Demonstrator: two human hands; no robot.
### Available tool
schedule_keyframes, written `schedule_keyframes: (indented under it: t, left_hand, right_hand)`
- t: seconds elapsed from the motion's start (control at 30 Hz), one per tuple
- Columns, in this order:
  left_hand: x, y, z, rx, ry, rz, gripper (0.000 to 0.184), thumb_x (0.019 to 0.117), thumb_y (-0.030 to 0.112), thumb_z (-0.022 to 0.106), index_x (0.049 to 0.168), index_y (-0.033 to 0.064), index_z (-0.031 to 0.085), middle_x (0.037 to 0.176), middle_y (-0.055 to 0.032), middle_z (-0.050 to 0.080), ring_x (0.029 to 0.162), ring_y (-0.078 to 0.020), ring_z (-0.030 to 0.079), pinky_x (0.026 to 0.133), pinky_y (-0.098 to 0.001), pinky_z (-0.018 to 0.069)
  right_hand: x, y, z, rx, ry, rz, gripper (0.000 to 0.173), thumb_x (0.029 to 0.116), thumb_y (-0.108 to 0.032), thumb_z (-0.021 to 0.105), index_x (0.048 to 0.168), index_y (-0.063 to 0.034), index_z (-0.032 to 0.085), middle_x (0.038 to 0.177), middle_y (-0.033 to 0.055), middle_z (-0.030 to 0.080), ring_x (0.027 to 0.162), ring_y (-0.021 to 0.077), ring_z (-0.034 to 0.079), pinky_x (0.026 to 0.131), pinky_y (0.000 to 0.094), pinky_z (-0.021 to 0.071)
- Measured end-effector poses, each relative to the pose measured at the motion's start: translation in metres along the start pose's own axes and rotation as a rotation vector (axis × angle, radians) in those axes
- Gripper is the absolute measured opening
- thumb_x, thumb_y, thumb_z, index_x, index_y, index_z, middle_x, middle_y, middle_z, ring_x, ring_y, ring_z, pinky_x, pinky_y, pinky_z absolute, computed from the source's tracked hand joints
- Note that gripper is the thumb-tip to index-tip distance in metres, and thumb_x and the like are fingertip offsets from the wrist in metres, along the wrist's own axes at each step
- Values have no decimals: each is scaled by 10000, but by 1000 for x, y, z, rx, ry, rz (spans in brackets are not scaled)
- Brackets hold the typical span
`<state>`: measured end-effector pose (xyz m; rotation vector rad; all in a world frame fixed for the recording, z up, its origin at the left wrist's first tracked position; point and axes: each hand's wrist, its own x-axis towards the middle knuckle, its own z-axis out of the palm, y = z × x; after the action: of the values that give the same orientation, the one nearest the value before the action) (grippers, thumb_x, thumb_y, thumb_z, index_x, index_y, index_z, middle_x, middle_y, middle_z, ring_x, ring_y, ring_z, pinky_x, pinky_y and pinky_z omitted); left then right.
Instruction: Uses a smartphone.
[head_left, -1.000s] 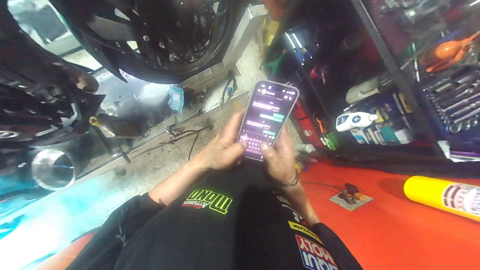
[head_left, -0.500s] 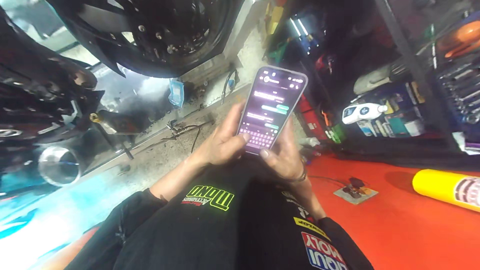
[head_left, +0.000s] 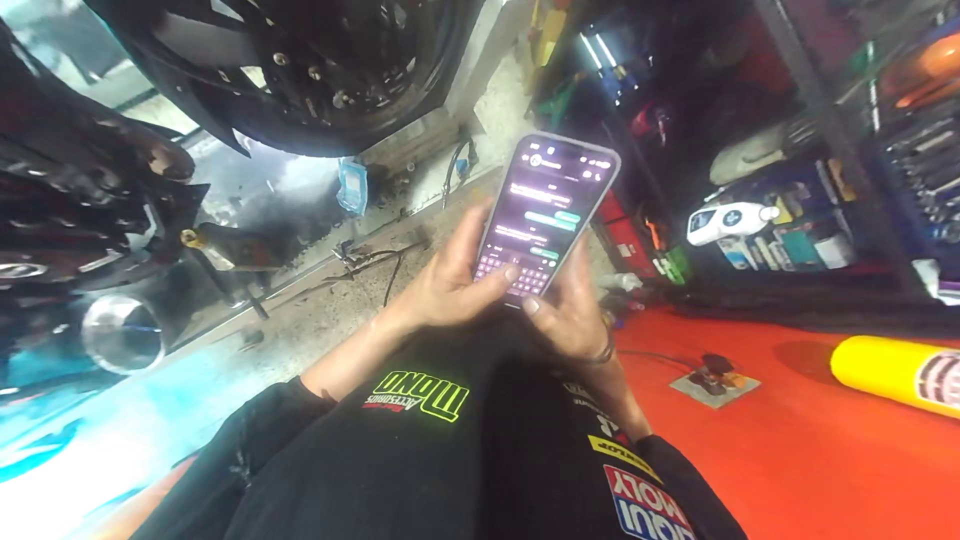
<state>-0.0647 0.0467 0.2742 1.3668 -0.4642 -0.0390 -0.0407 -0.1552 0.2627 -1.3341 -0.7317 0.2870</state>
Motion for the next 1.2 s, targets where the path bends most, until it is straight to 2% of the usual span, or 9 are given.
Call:
schedule_keyframes:
  t: [0.07,0.23,0.3,0.37,0.47,0.67,0.8,0.93,1.2]
  left_hand:
    - [-2,-1,-3,-13,-37,-28,611,992,107,505,1521,38,208,1206,-150,642,987,-219,699,770,-385,641]
    - [-5,1,-4,-46,-27,-96,571,992,90,424,1526,84,221,1159,-144,651,874,-203,697,611,-322,609]
    - [-6,0,-5,-70,-38,-86,597,975,122,448,1523,82,211,1181,-140,640,915,-202,691,655,-331,615]
    - [-5,0,-7,-77,-55,-76,641,953,145,476,1528,75,199,1218,-143,625,989,-216,686,742,-370,628]
    - [-7,0,-7,-75,-64,-61,656,948,159,492,1527,78,196,1211,-142,630,957,-207,688,692,-346,624]
    - [-6,1,-8,-66,-68,-55,667,940,161,505,1526,87,196,1209,-141,631,957,-215,692,692,-360,630]
    - [-8,2,-6,-81,-66,-53,681,932,145,504,1532,94,186,1209,-143,634,924,-208,695,649,-340,621]
    - [-9,2,-6,-87,-68,-54,683,928,146,503,1530,85,185,1223,-152,628,980,-230,695,705,-374,636]
    - [-11,3,-6,-90,-67,-63,684,926,144,498,1530,68,185,1239,-155,622,1028,-231,686,773,-392,634]
  right_hand:
    - [0,1,0,14,1,12,890,915,-312,639,1551,13,108,1376,130,557,1238,195,614,1021,399,578]
    - [0,2,2,8,17,19,809,918,-195,593,1550,11,131,1357,133,572,1226,201,621,1017,401,577]
    - [-1,2,2,11,24,28,782,923,-164,582,1547,7,144,1352,136,576,1225,209,624,1013,410,580]
    - [0,3,1,25,9,20,804,932,-232,582,1552,1,126,1365,123,569,1234,196,616,1025,402,573]
    - [0,2,3,71,8,21,843,907,-235,607,1556,-11,118,1363,112,567,1220,189,621,1016,392,576]
    - [5,1,11,132,92,44,762,898,-42,669,1519,-22,226,1303,140,609,1150,239,666,957,418,608]
    - [3,3,6,114,49,17,737,951,-235,574,1533,-11,182,1319,122,593,1164,209,647,968,409,598]
    - [3,2,8,128,64,21,660,951,-121,489,1531,-10,195,1315,130,594,1167,217,647,976,424,593]
    - [-1,5,7,166,48,25,737,955,-271,544,1545,-27,176,1354,122,572,1206,219,623,1004,432,576]
